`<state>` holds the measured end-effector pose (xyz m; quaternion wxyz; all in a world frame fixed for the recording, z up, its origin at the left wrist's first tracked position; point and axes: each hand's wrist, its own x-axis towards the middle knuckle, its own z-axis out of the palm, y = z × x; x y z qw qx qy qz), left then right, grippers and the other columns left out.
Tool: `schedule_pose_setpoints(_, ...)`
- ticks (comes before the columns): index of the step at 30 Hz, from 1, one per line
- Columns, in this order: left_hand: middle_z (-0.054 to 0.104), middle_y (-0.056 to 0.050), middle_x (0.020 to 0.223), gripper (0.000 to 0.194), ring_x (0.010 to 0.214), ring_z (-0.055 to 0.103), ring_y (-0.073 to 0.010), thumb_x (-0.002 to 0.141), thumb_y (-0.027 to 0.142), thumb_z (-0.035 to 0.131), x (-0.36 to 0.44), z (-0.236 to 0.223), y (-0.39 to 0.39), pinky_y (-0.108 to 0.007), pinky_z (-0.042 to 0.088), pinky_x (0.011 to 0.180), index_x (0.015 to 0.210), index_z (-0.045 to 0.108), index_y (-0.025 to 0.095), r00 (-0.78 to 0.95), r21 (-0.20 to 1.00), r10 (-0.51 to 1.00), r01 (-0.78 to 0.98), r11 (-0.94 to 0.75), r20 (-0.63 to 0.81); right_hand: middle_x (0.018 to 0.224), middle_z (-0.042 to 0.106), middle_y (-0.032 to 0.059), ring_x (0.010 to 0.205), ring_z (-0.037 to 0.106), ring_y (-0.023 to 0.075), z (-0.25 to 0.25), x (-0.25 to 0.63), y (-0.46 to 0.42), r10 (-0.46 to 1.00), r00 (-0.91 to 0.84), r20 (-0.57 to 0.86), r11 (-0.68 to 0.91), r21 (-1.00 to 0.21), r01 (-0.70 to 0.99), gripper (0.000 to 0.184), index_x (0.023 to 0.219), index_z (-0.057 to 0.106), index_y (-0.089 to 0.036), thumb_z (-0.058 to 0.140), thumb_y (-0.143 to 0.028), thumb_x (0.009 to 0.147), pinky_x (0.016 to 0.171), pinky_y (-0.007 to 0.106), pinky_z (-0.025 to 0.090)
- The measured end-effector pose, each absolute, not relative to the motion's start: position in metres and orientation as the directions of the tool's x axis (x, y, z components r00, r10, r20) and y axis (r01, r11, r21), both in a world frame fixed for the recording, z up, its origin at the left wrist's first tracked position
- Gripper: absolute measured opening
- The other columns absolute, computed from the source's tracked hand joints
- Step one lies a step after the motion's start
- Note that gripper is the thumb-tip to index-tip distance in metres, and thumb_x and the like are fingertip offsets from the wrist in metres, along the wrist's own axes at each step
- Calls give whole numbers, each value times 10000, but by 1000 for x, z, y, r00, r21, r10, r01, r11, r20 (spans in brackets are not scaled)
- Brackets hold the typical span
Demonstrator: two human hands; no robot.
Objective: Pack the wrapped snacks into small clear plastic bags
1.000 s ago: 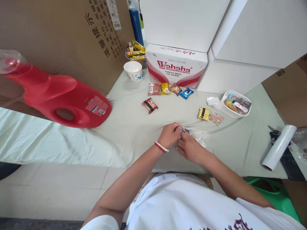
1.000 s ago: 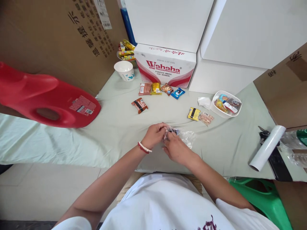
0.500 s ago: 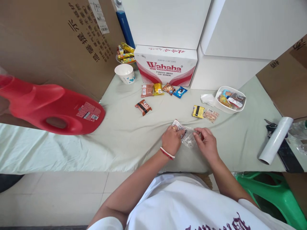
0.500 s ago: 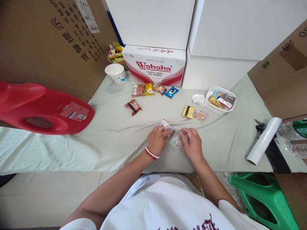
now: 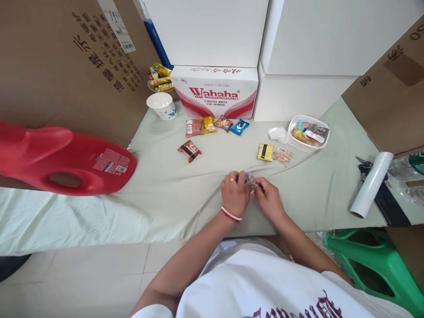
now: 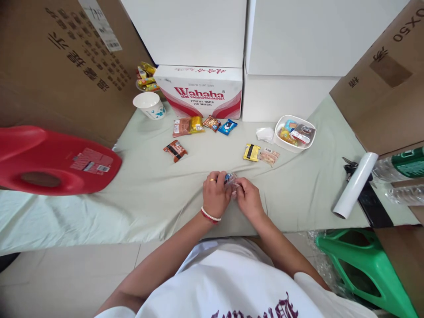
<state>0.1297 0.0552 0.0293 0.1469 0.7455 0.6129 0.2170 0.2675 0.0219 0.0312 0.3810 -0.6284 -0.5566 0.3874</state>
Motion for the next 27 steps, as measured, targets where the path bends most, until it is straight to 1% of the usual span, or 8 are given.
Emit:
schedule_pose_setpoints(2,588,-174,1238,361,1145,551,-316,922,203,514,130,29,48,-491,452,991,1280,562,215,183,473,959,840,-266,215,961,746,60,841,676,227,29,265,20,991,77,-109,-123,-972,200,323,1078,684,-235,497,-468,956,806,364,558)
schedule_pose_setpoints(5,535,-207,1315,529,1232,518,-336,842,136,521,126,24,35,-550,442,1054,1368,498,184,320,509,900,744,-432,296,1125,742,88,998,695,248,26,264,17,978,39,-204,-200,-975,-100,490,1195,674,-232,466,-604,954,854,394,581)
schedule_pose_setpoints(7,489,-228,1379,647,1331,464,-363,773,125,545,122,18,24,-596,417,1104,1413,454,159,434,527,826,636,-564,359,1248,712,93,1117,676,253,25,264,16,974,26,-225,-217,-961,-174,522,1264,652,-244,487,-626,948,915,407,575)
schedule_pose_setpoints(10,443,-239,1458,657,1447,375,-376,741,124,549,116,12,11,-617,395,1153,1393,469,141,513,542,737,502,-674,440,1335,681,86,1239,623,248,24,264,16,981,61,-185,-180,-980,-83,480,1284,635,-247,620,-538,902,1051,426,513)
schedule_pose_setpoints(13,493,-195,1475,576,1454,416,-322,789,113,505,100,10,5,-572,433,1157,1361,509,181,561,591,722,441,-675,405,1290,701,101,1200,642,250,23,271,17,982,95,-163,-167,-985,32,430,1247,623,-221,618,-466,894,1071,447,495)
schedule_pose_setpoints(16,659,-140,1296,451,1268,604,-262,877,135,466,64,6,2,-485,523,1085,1305,567,234,536,629,780,495,-600,323,1222,721,106,1078,686,246,29,307,27,974,188,-123,-146,-983,114,424,1214,596,-222,652,-443,857,985,437,541)
schedule_pose_setpoints(22,717,-76,1103,240,1067,686,-276,911,237,518,-34,-8,-17,-483,577,962,1119,621,300,192,587,940,741,-327,282,1049,725,68,862,694,189,78,458,99,779,607,159,-16,-962,272,484,1185,568,-215,740,-393,769,771,346,584)
schedule_pose_setpoints(27,698,-106,1066,198,1036,685,-271,899,169,529,-52,-18,-29,-453,574,936,1062,625,226,215,399,874,824,-402,436,956,689,51,732,657,149,108,529,211,688,707,166,-181,-903,389,281,1126,642,-173,627,-270,863,623,273,564)
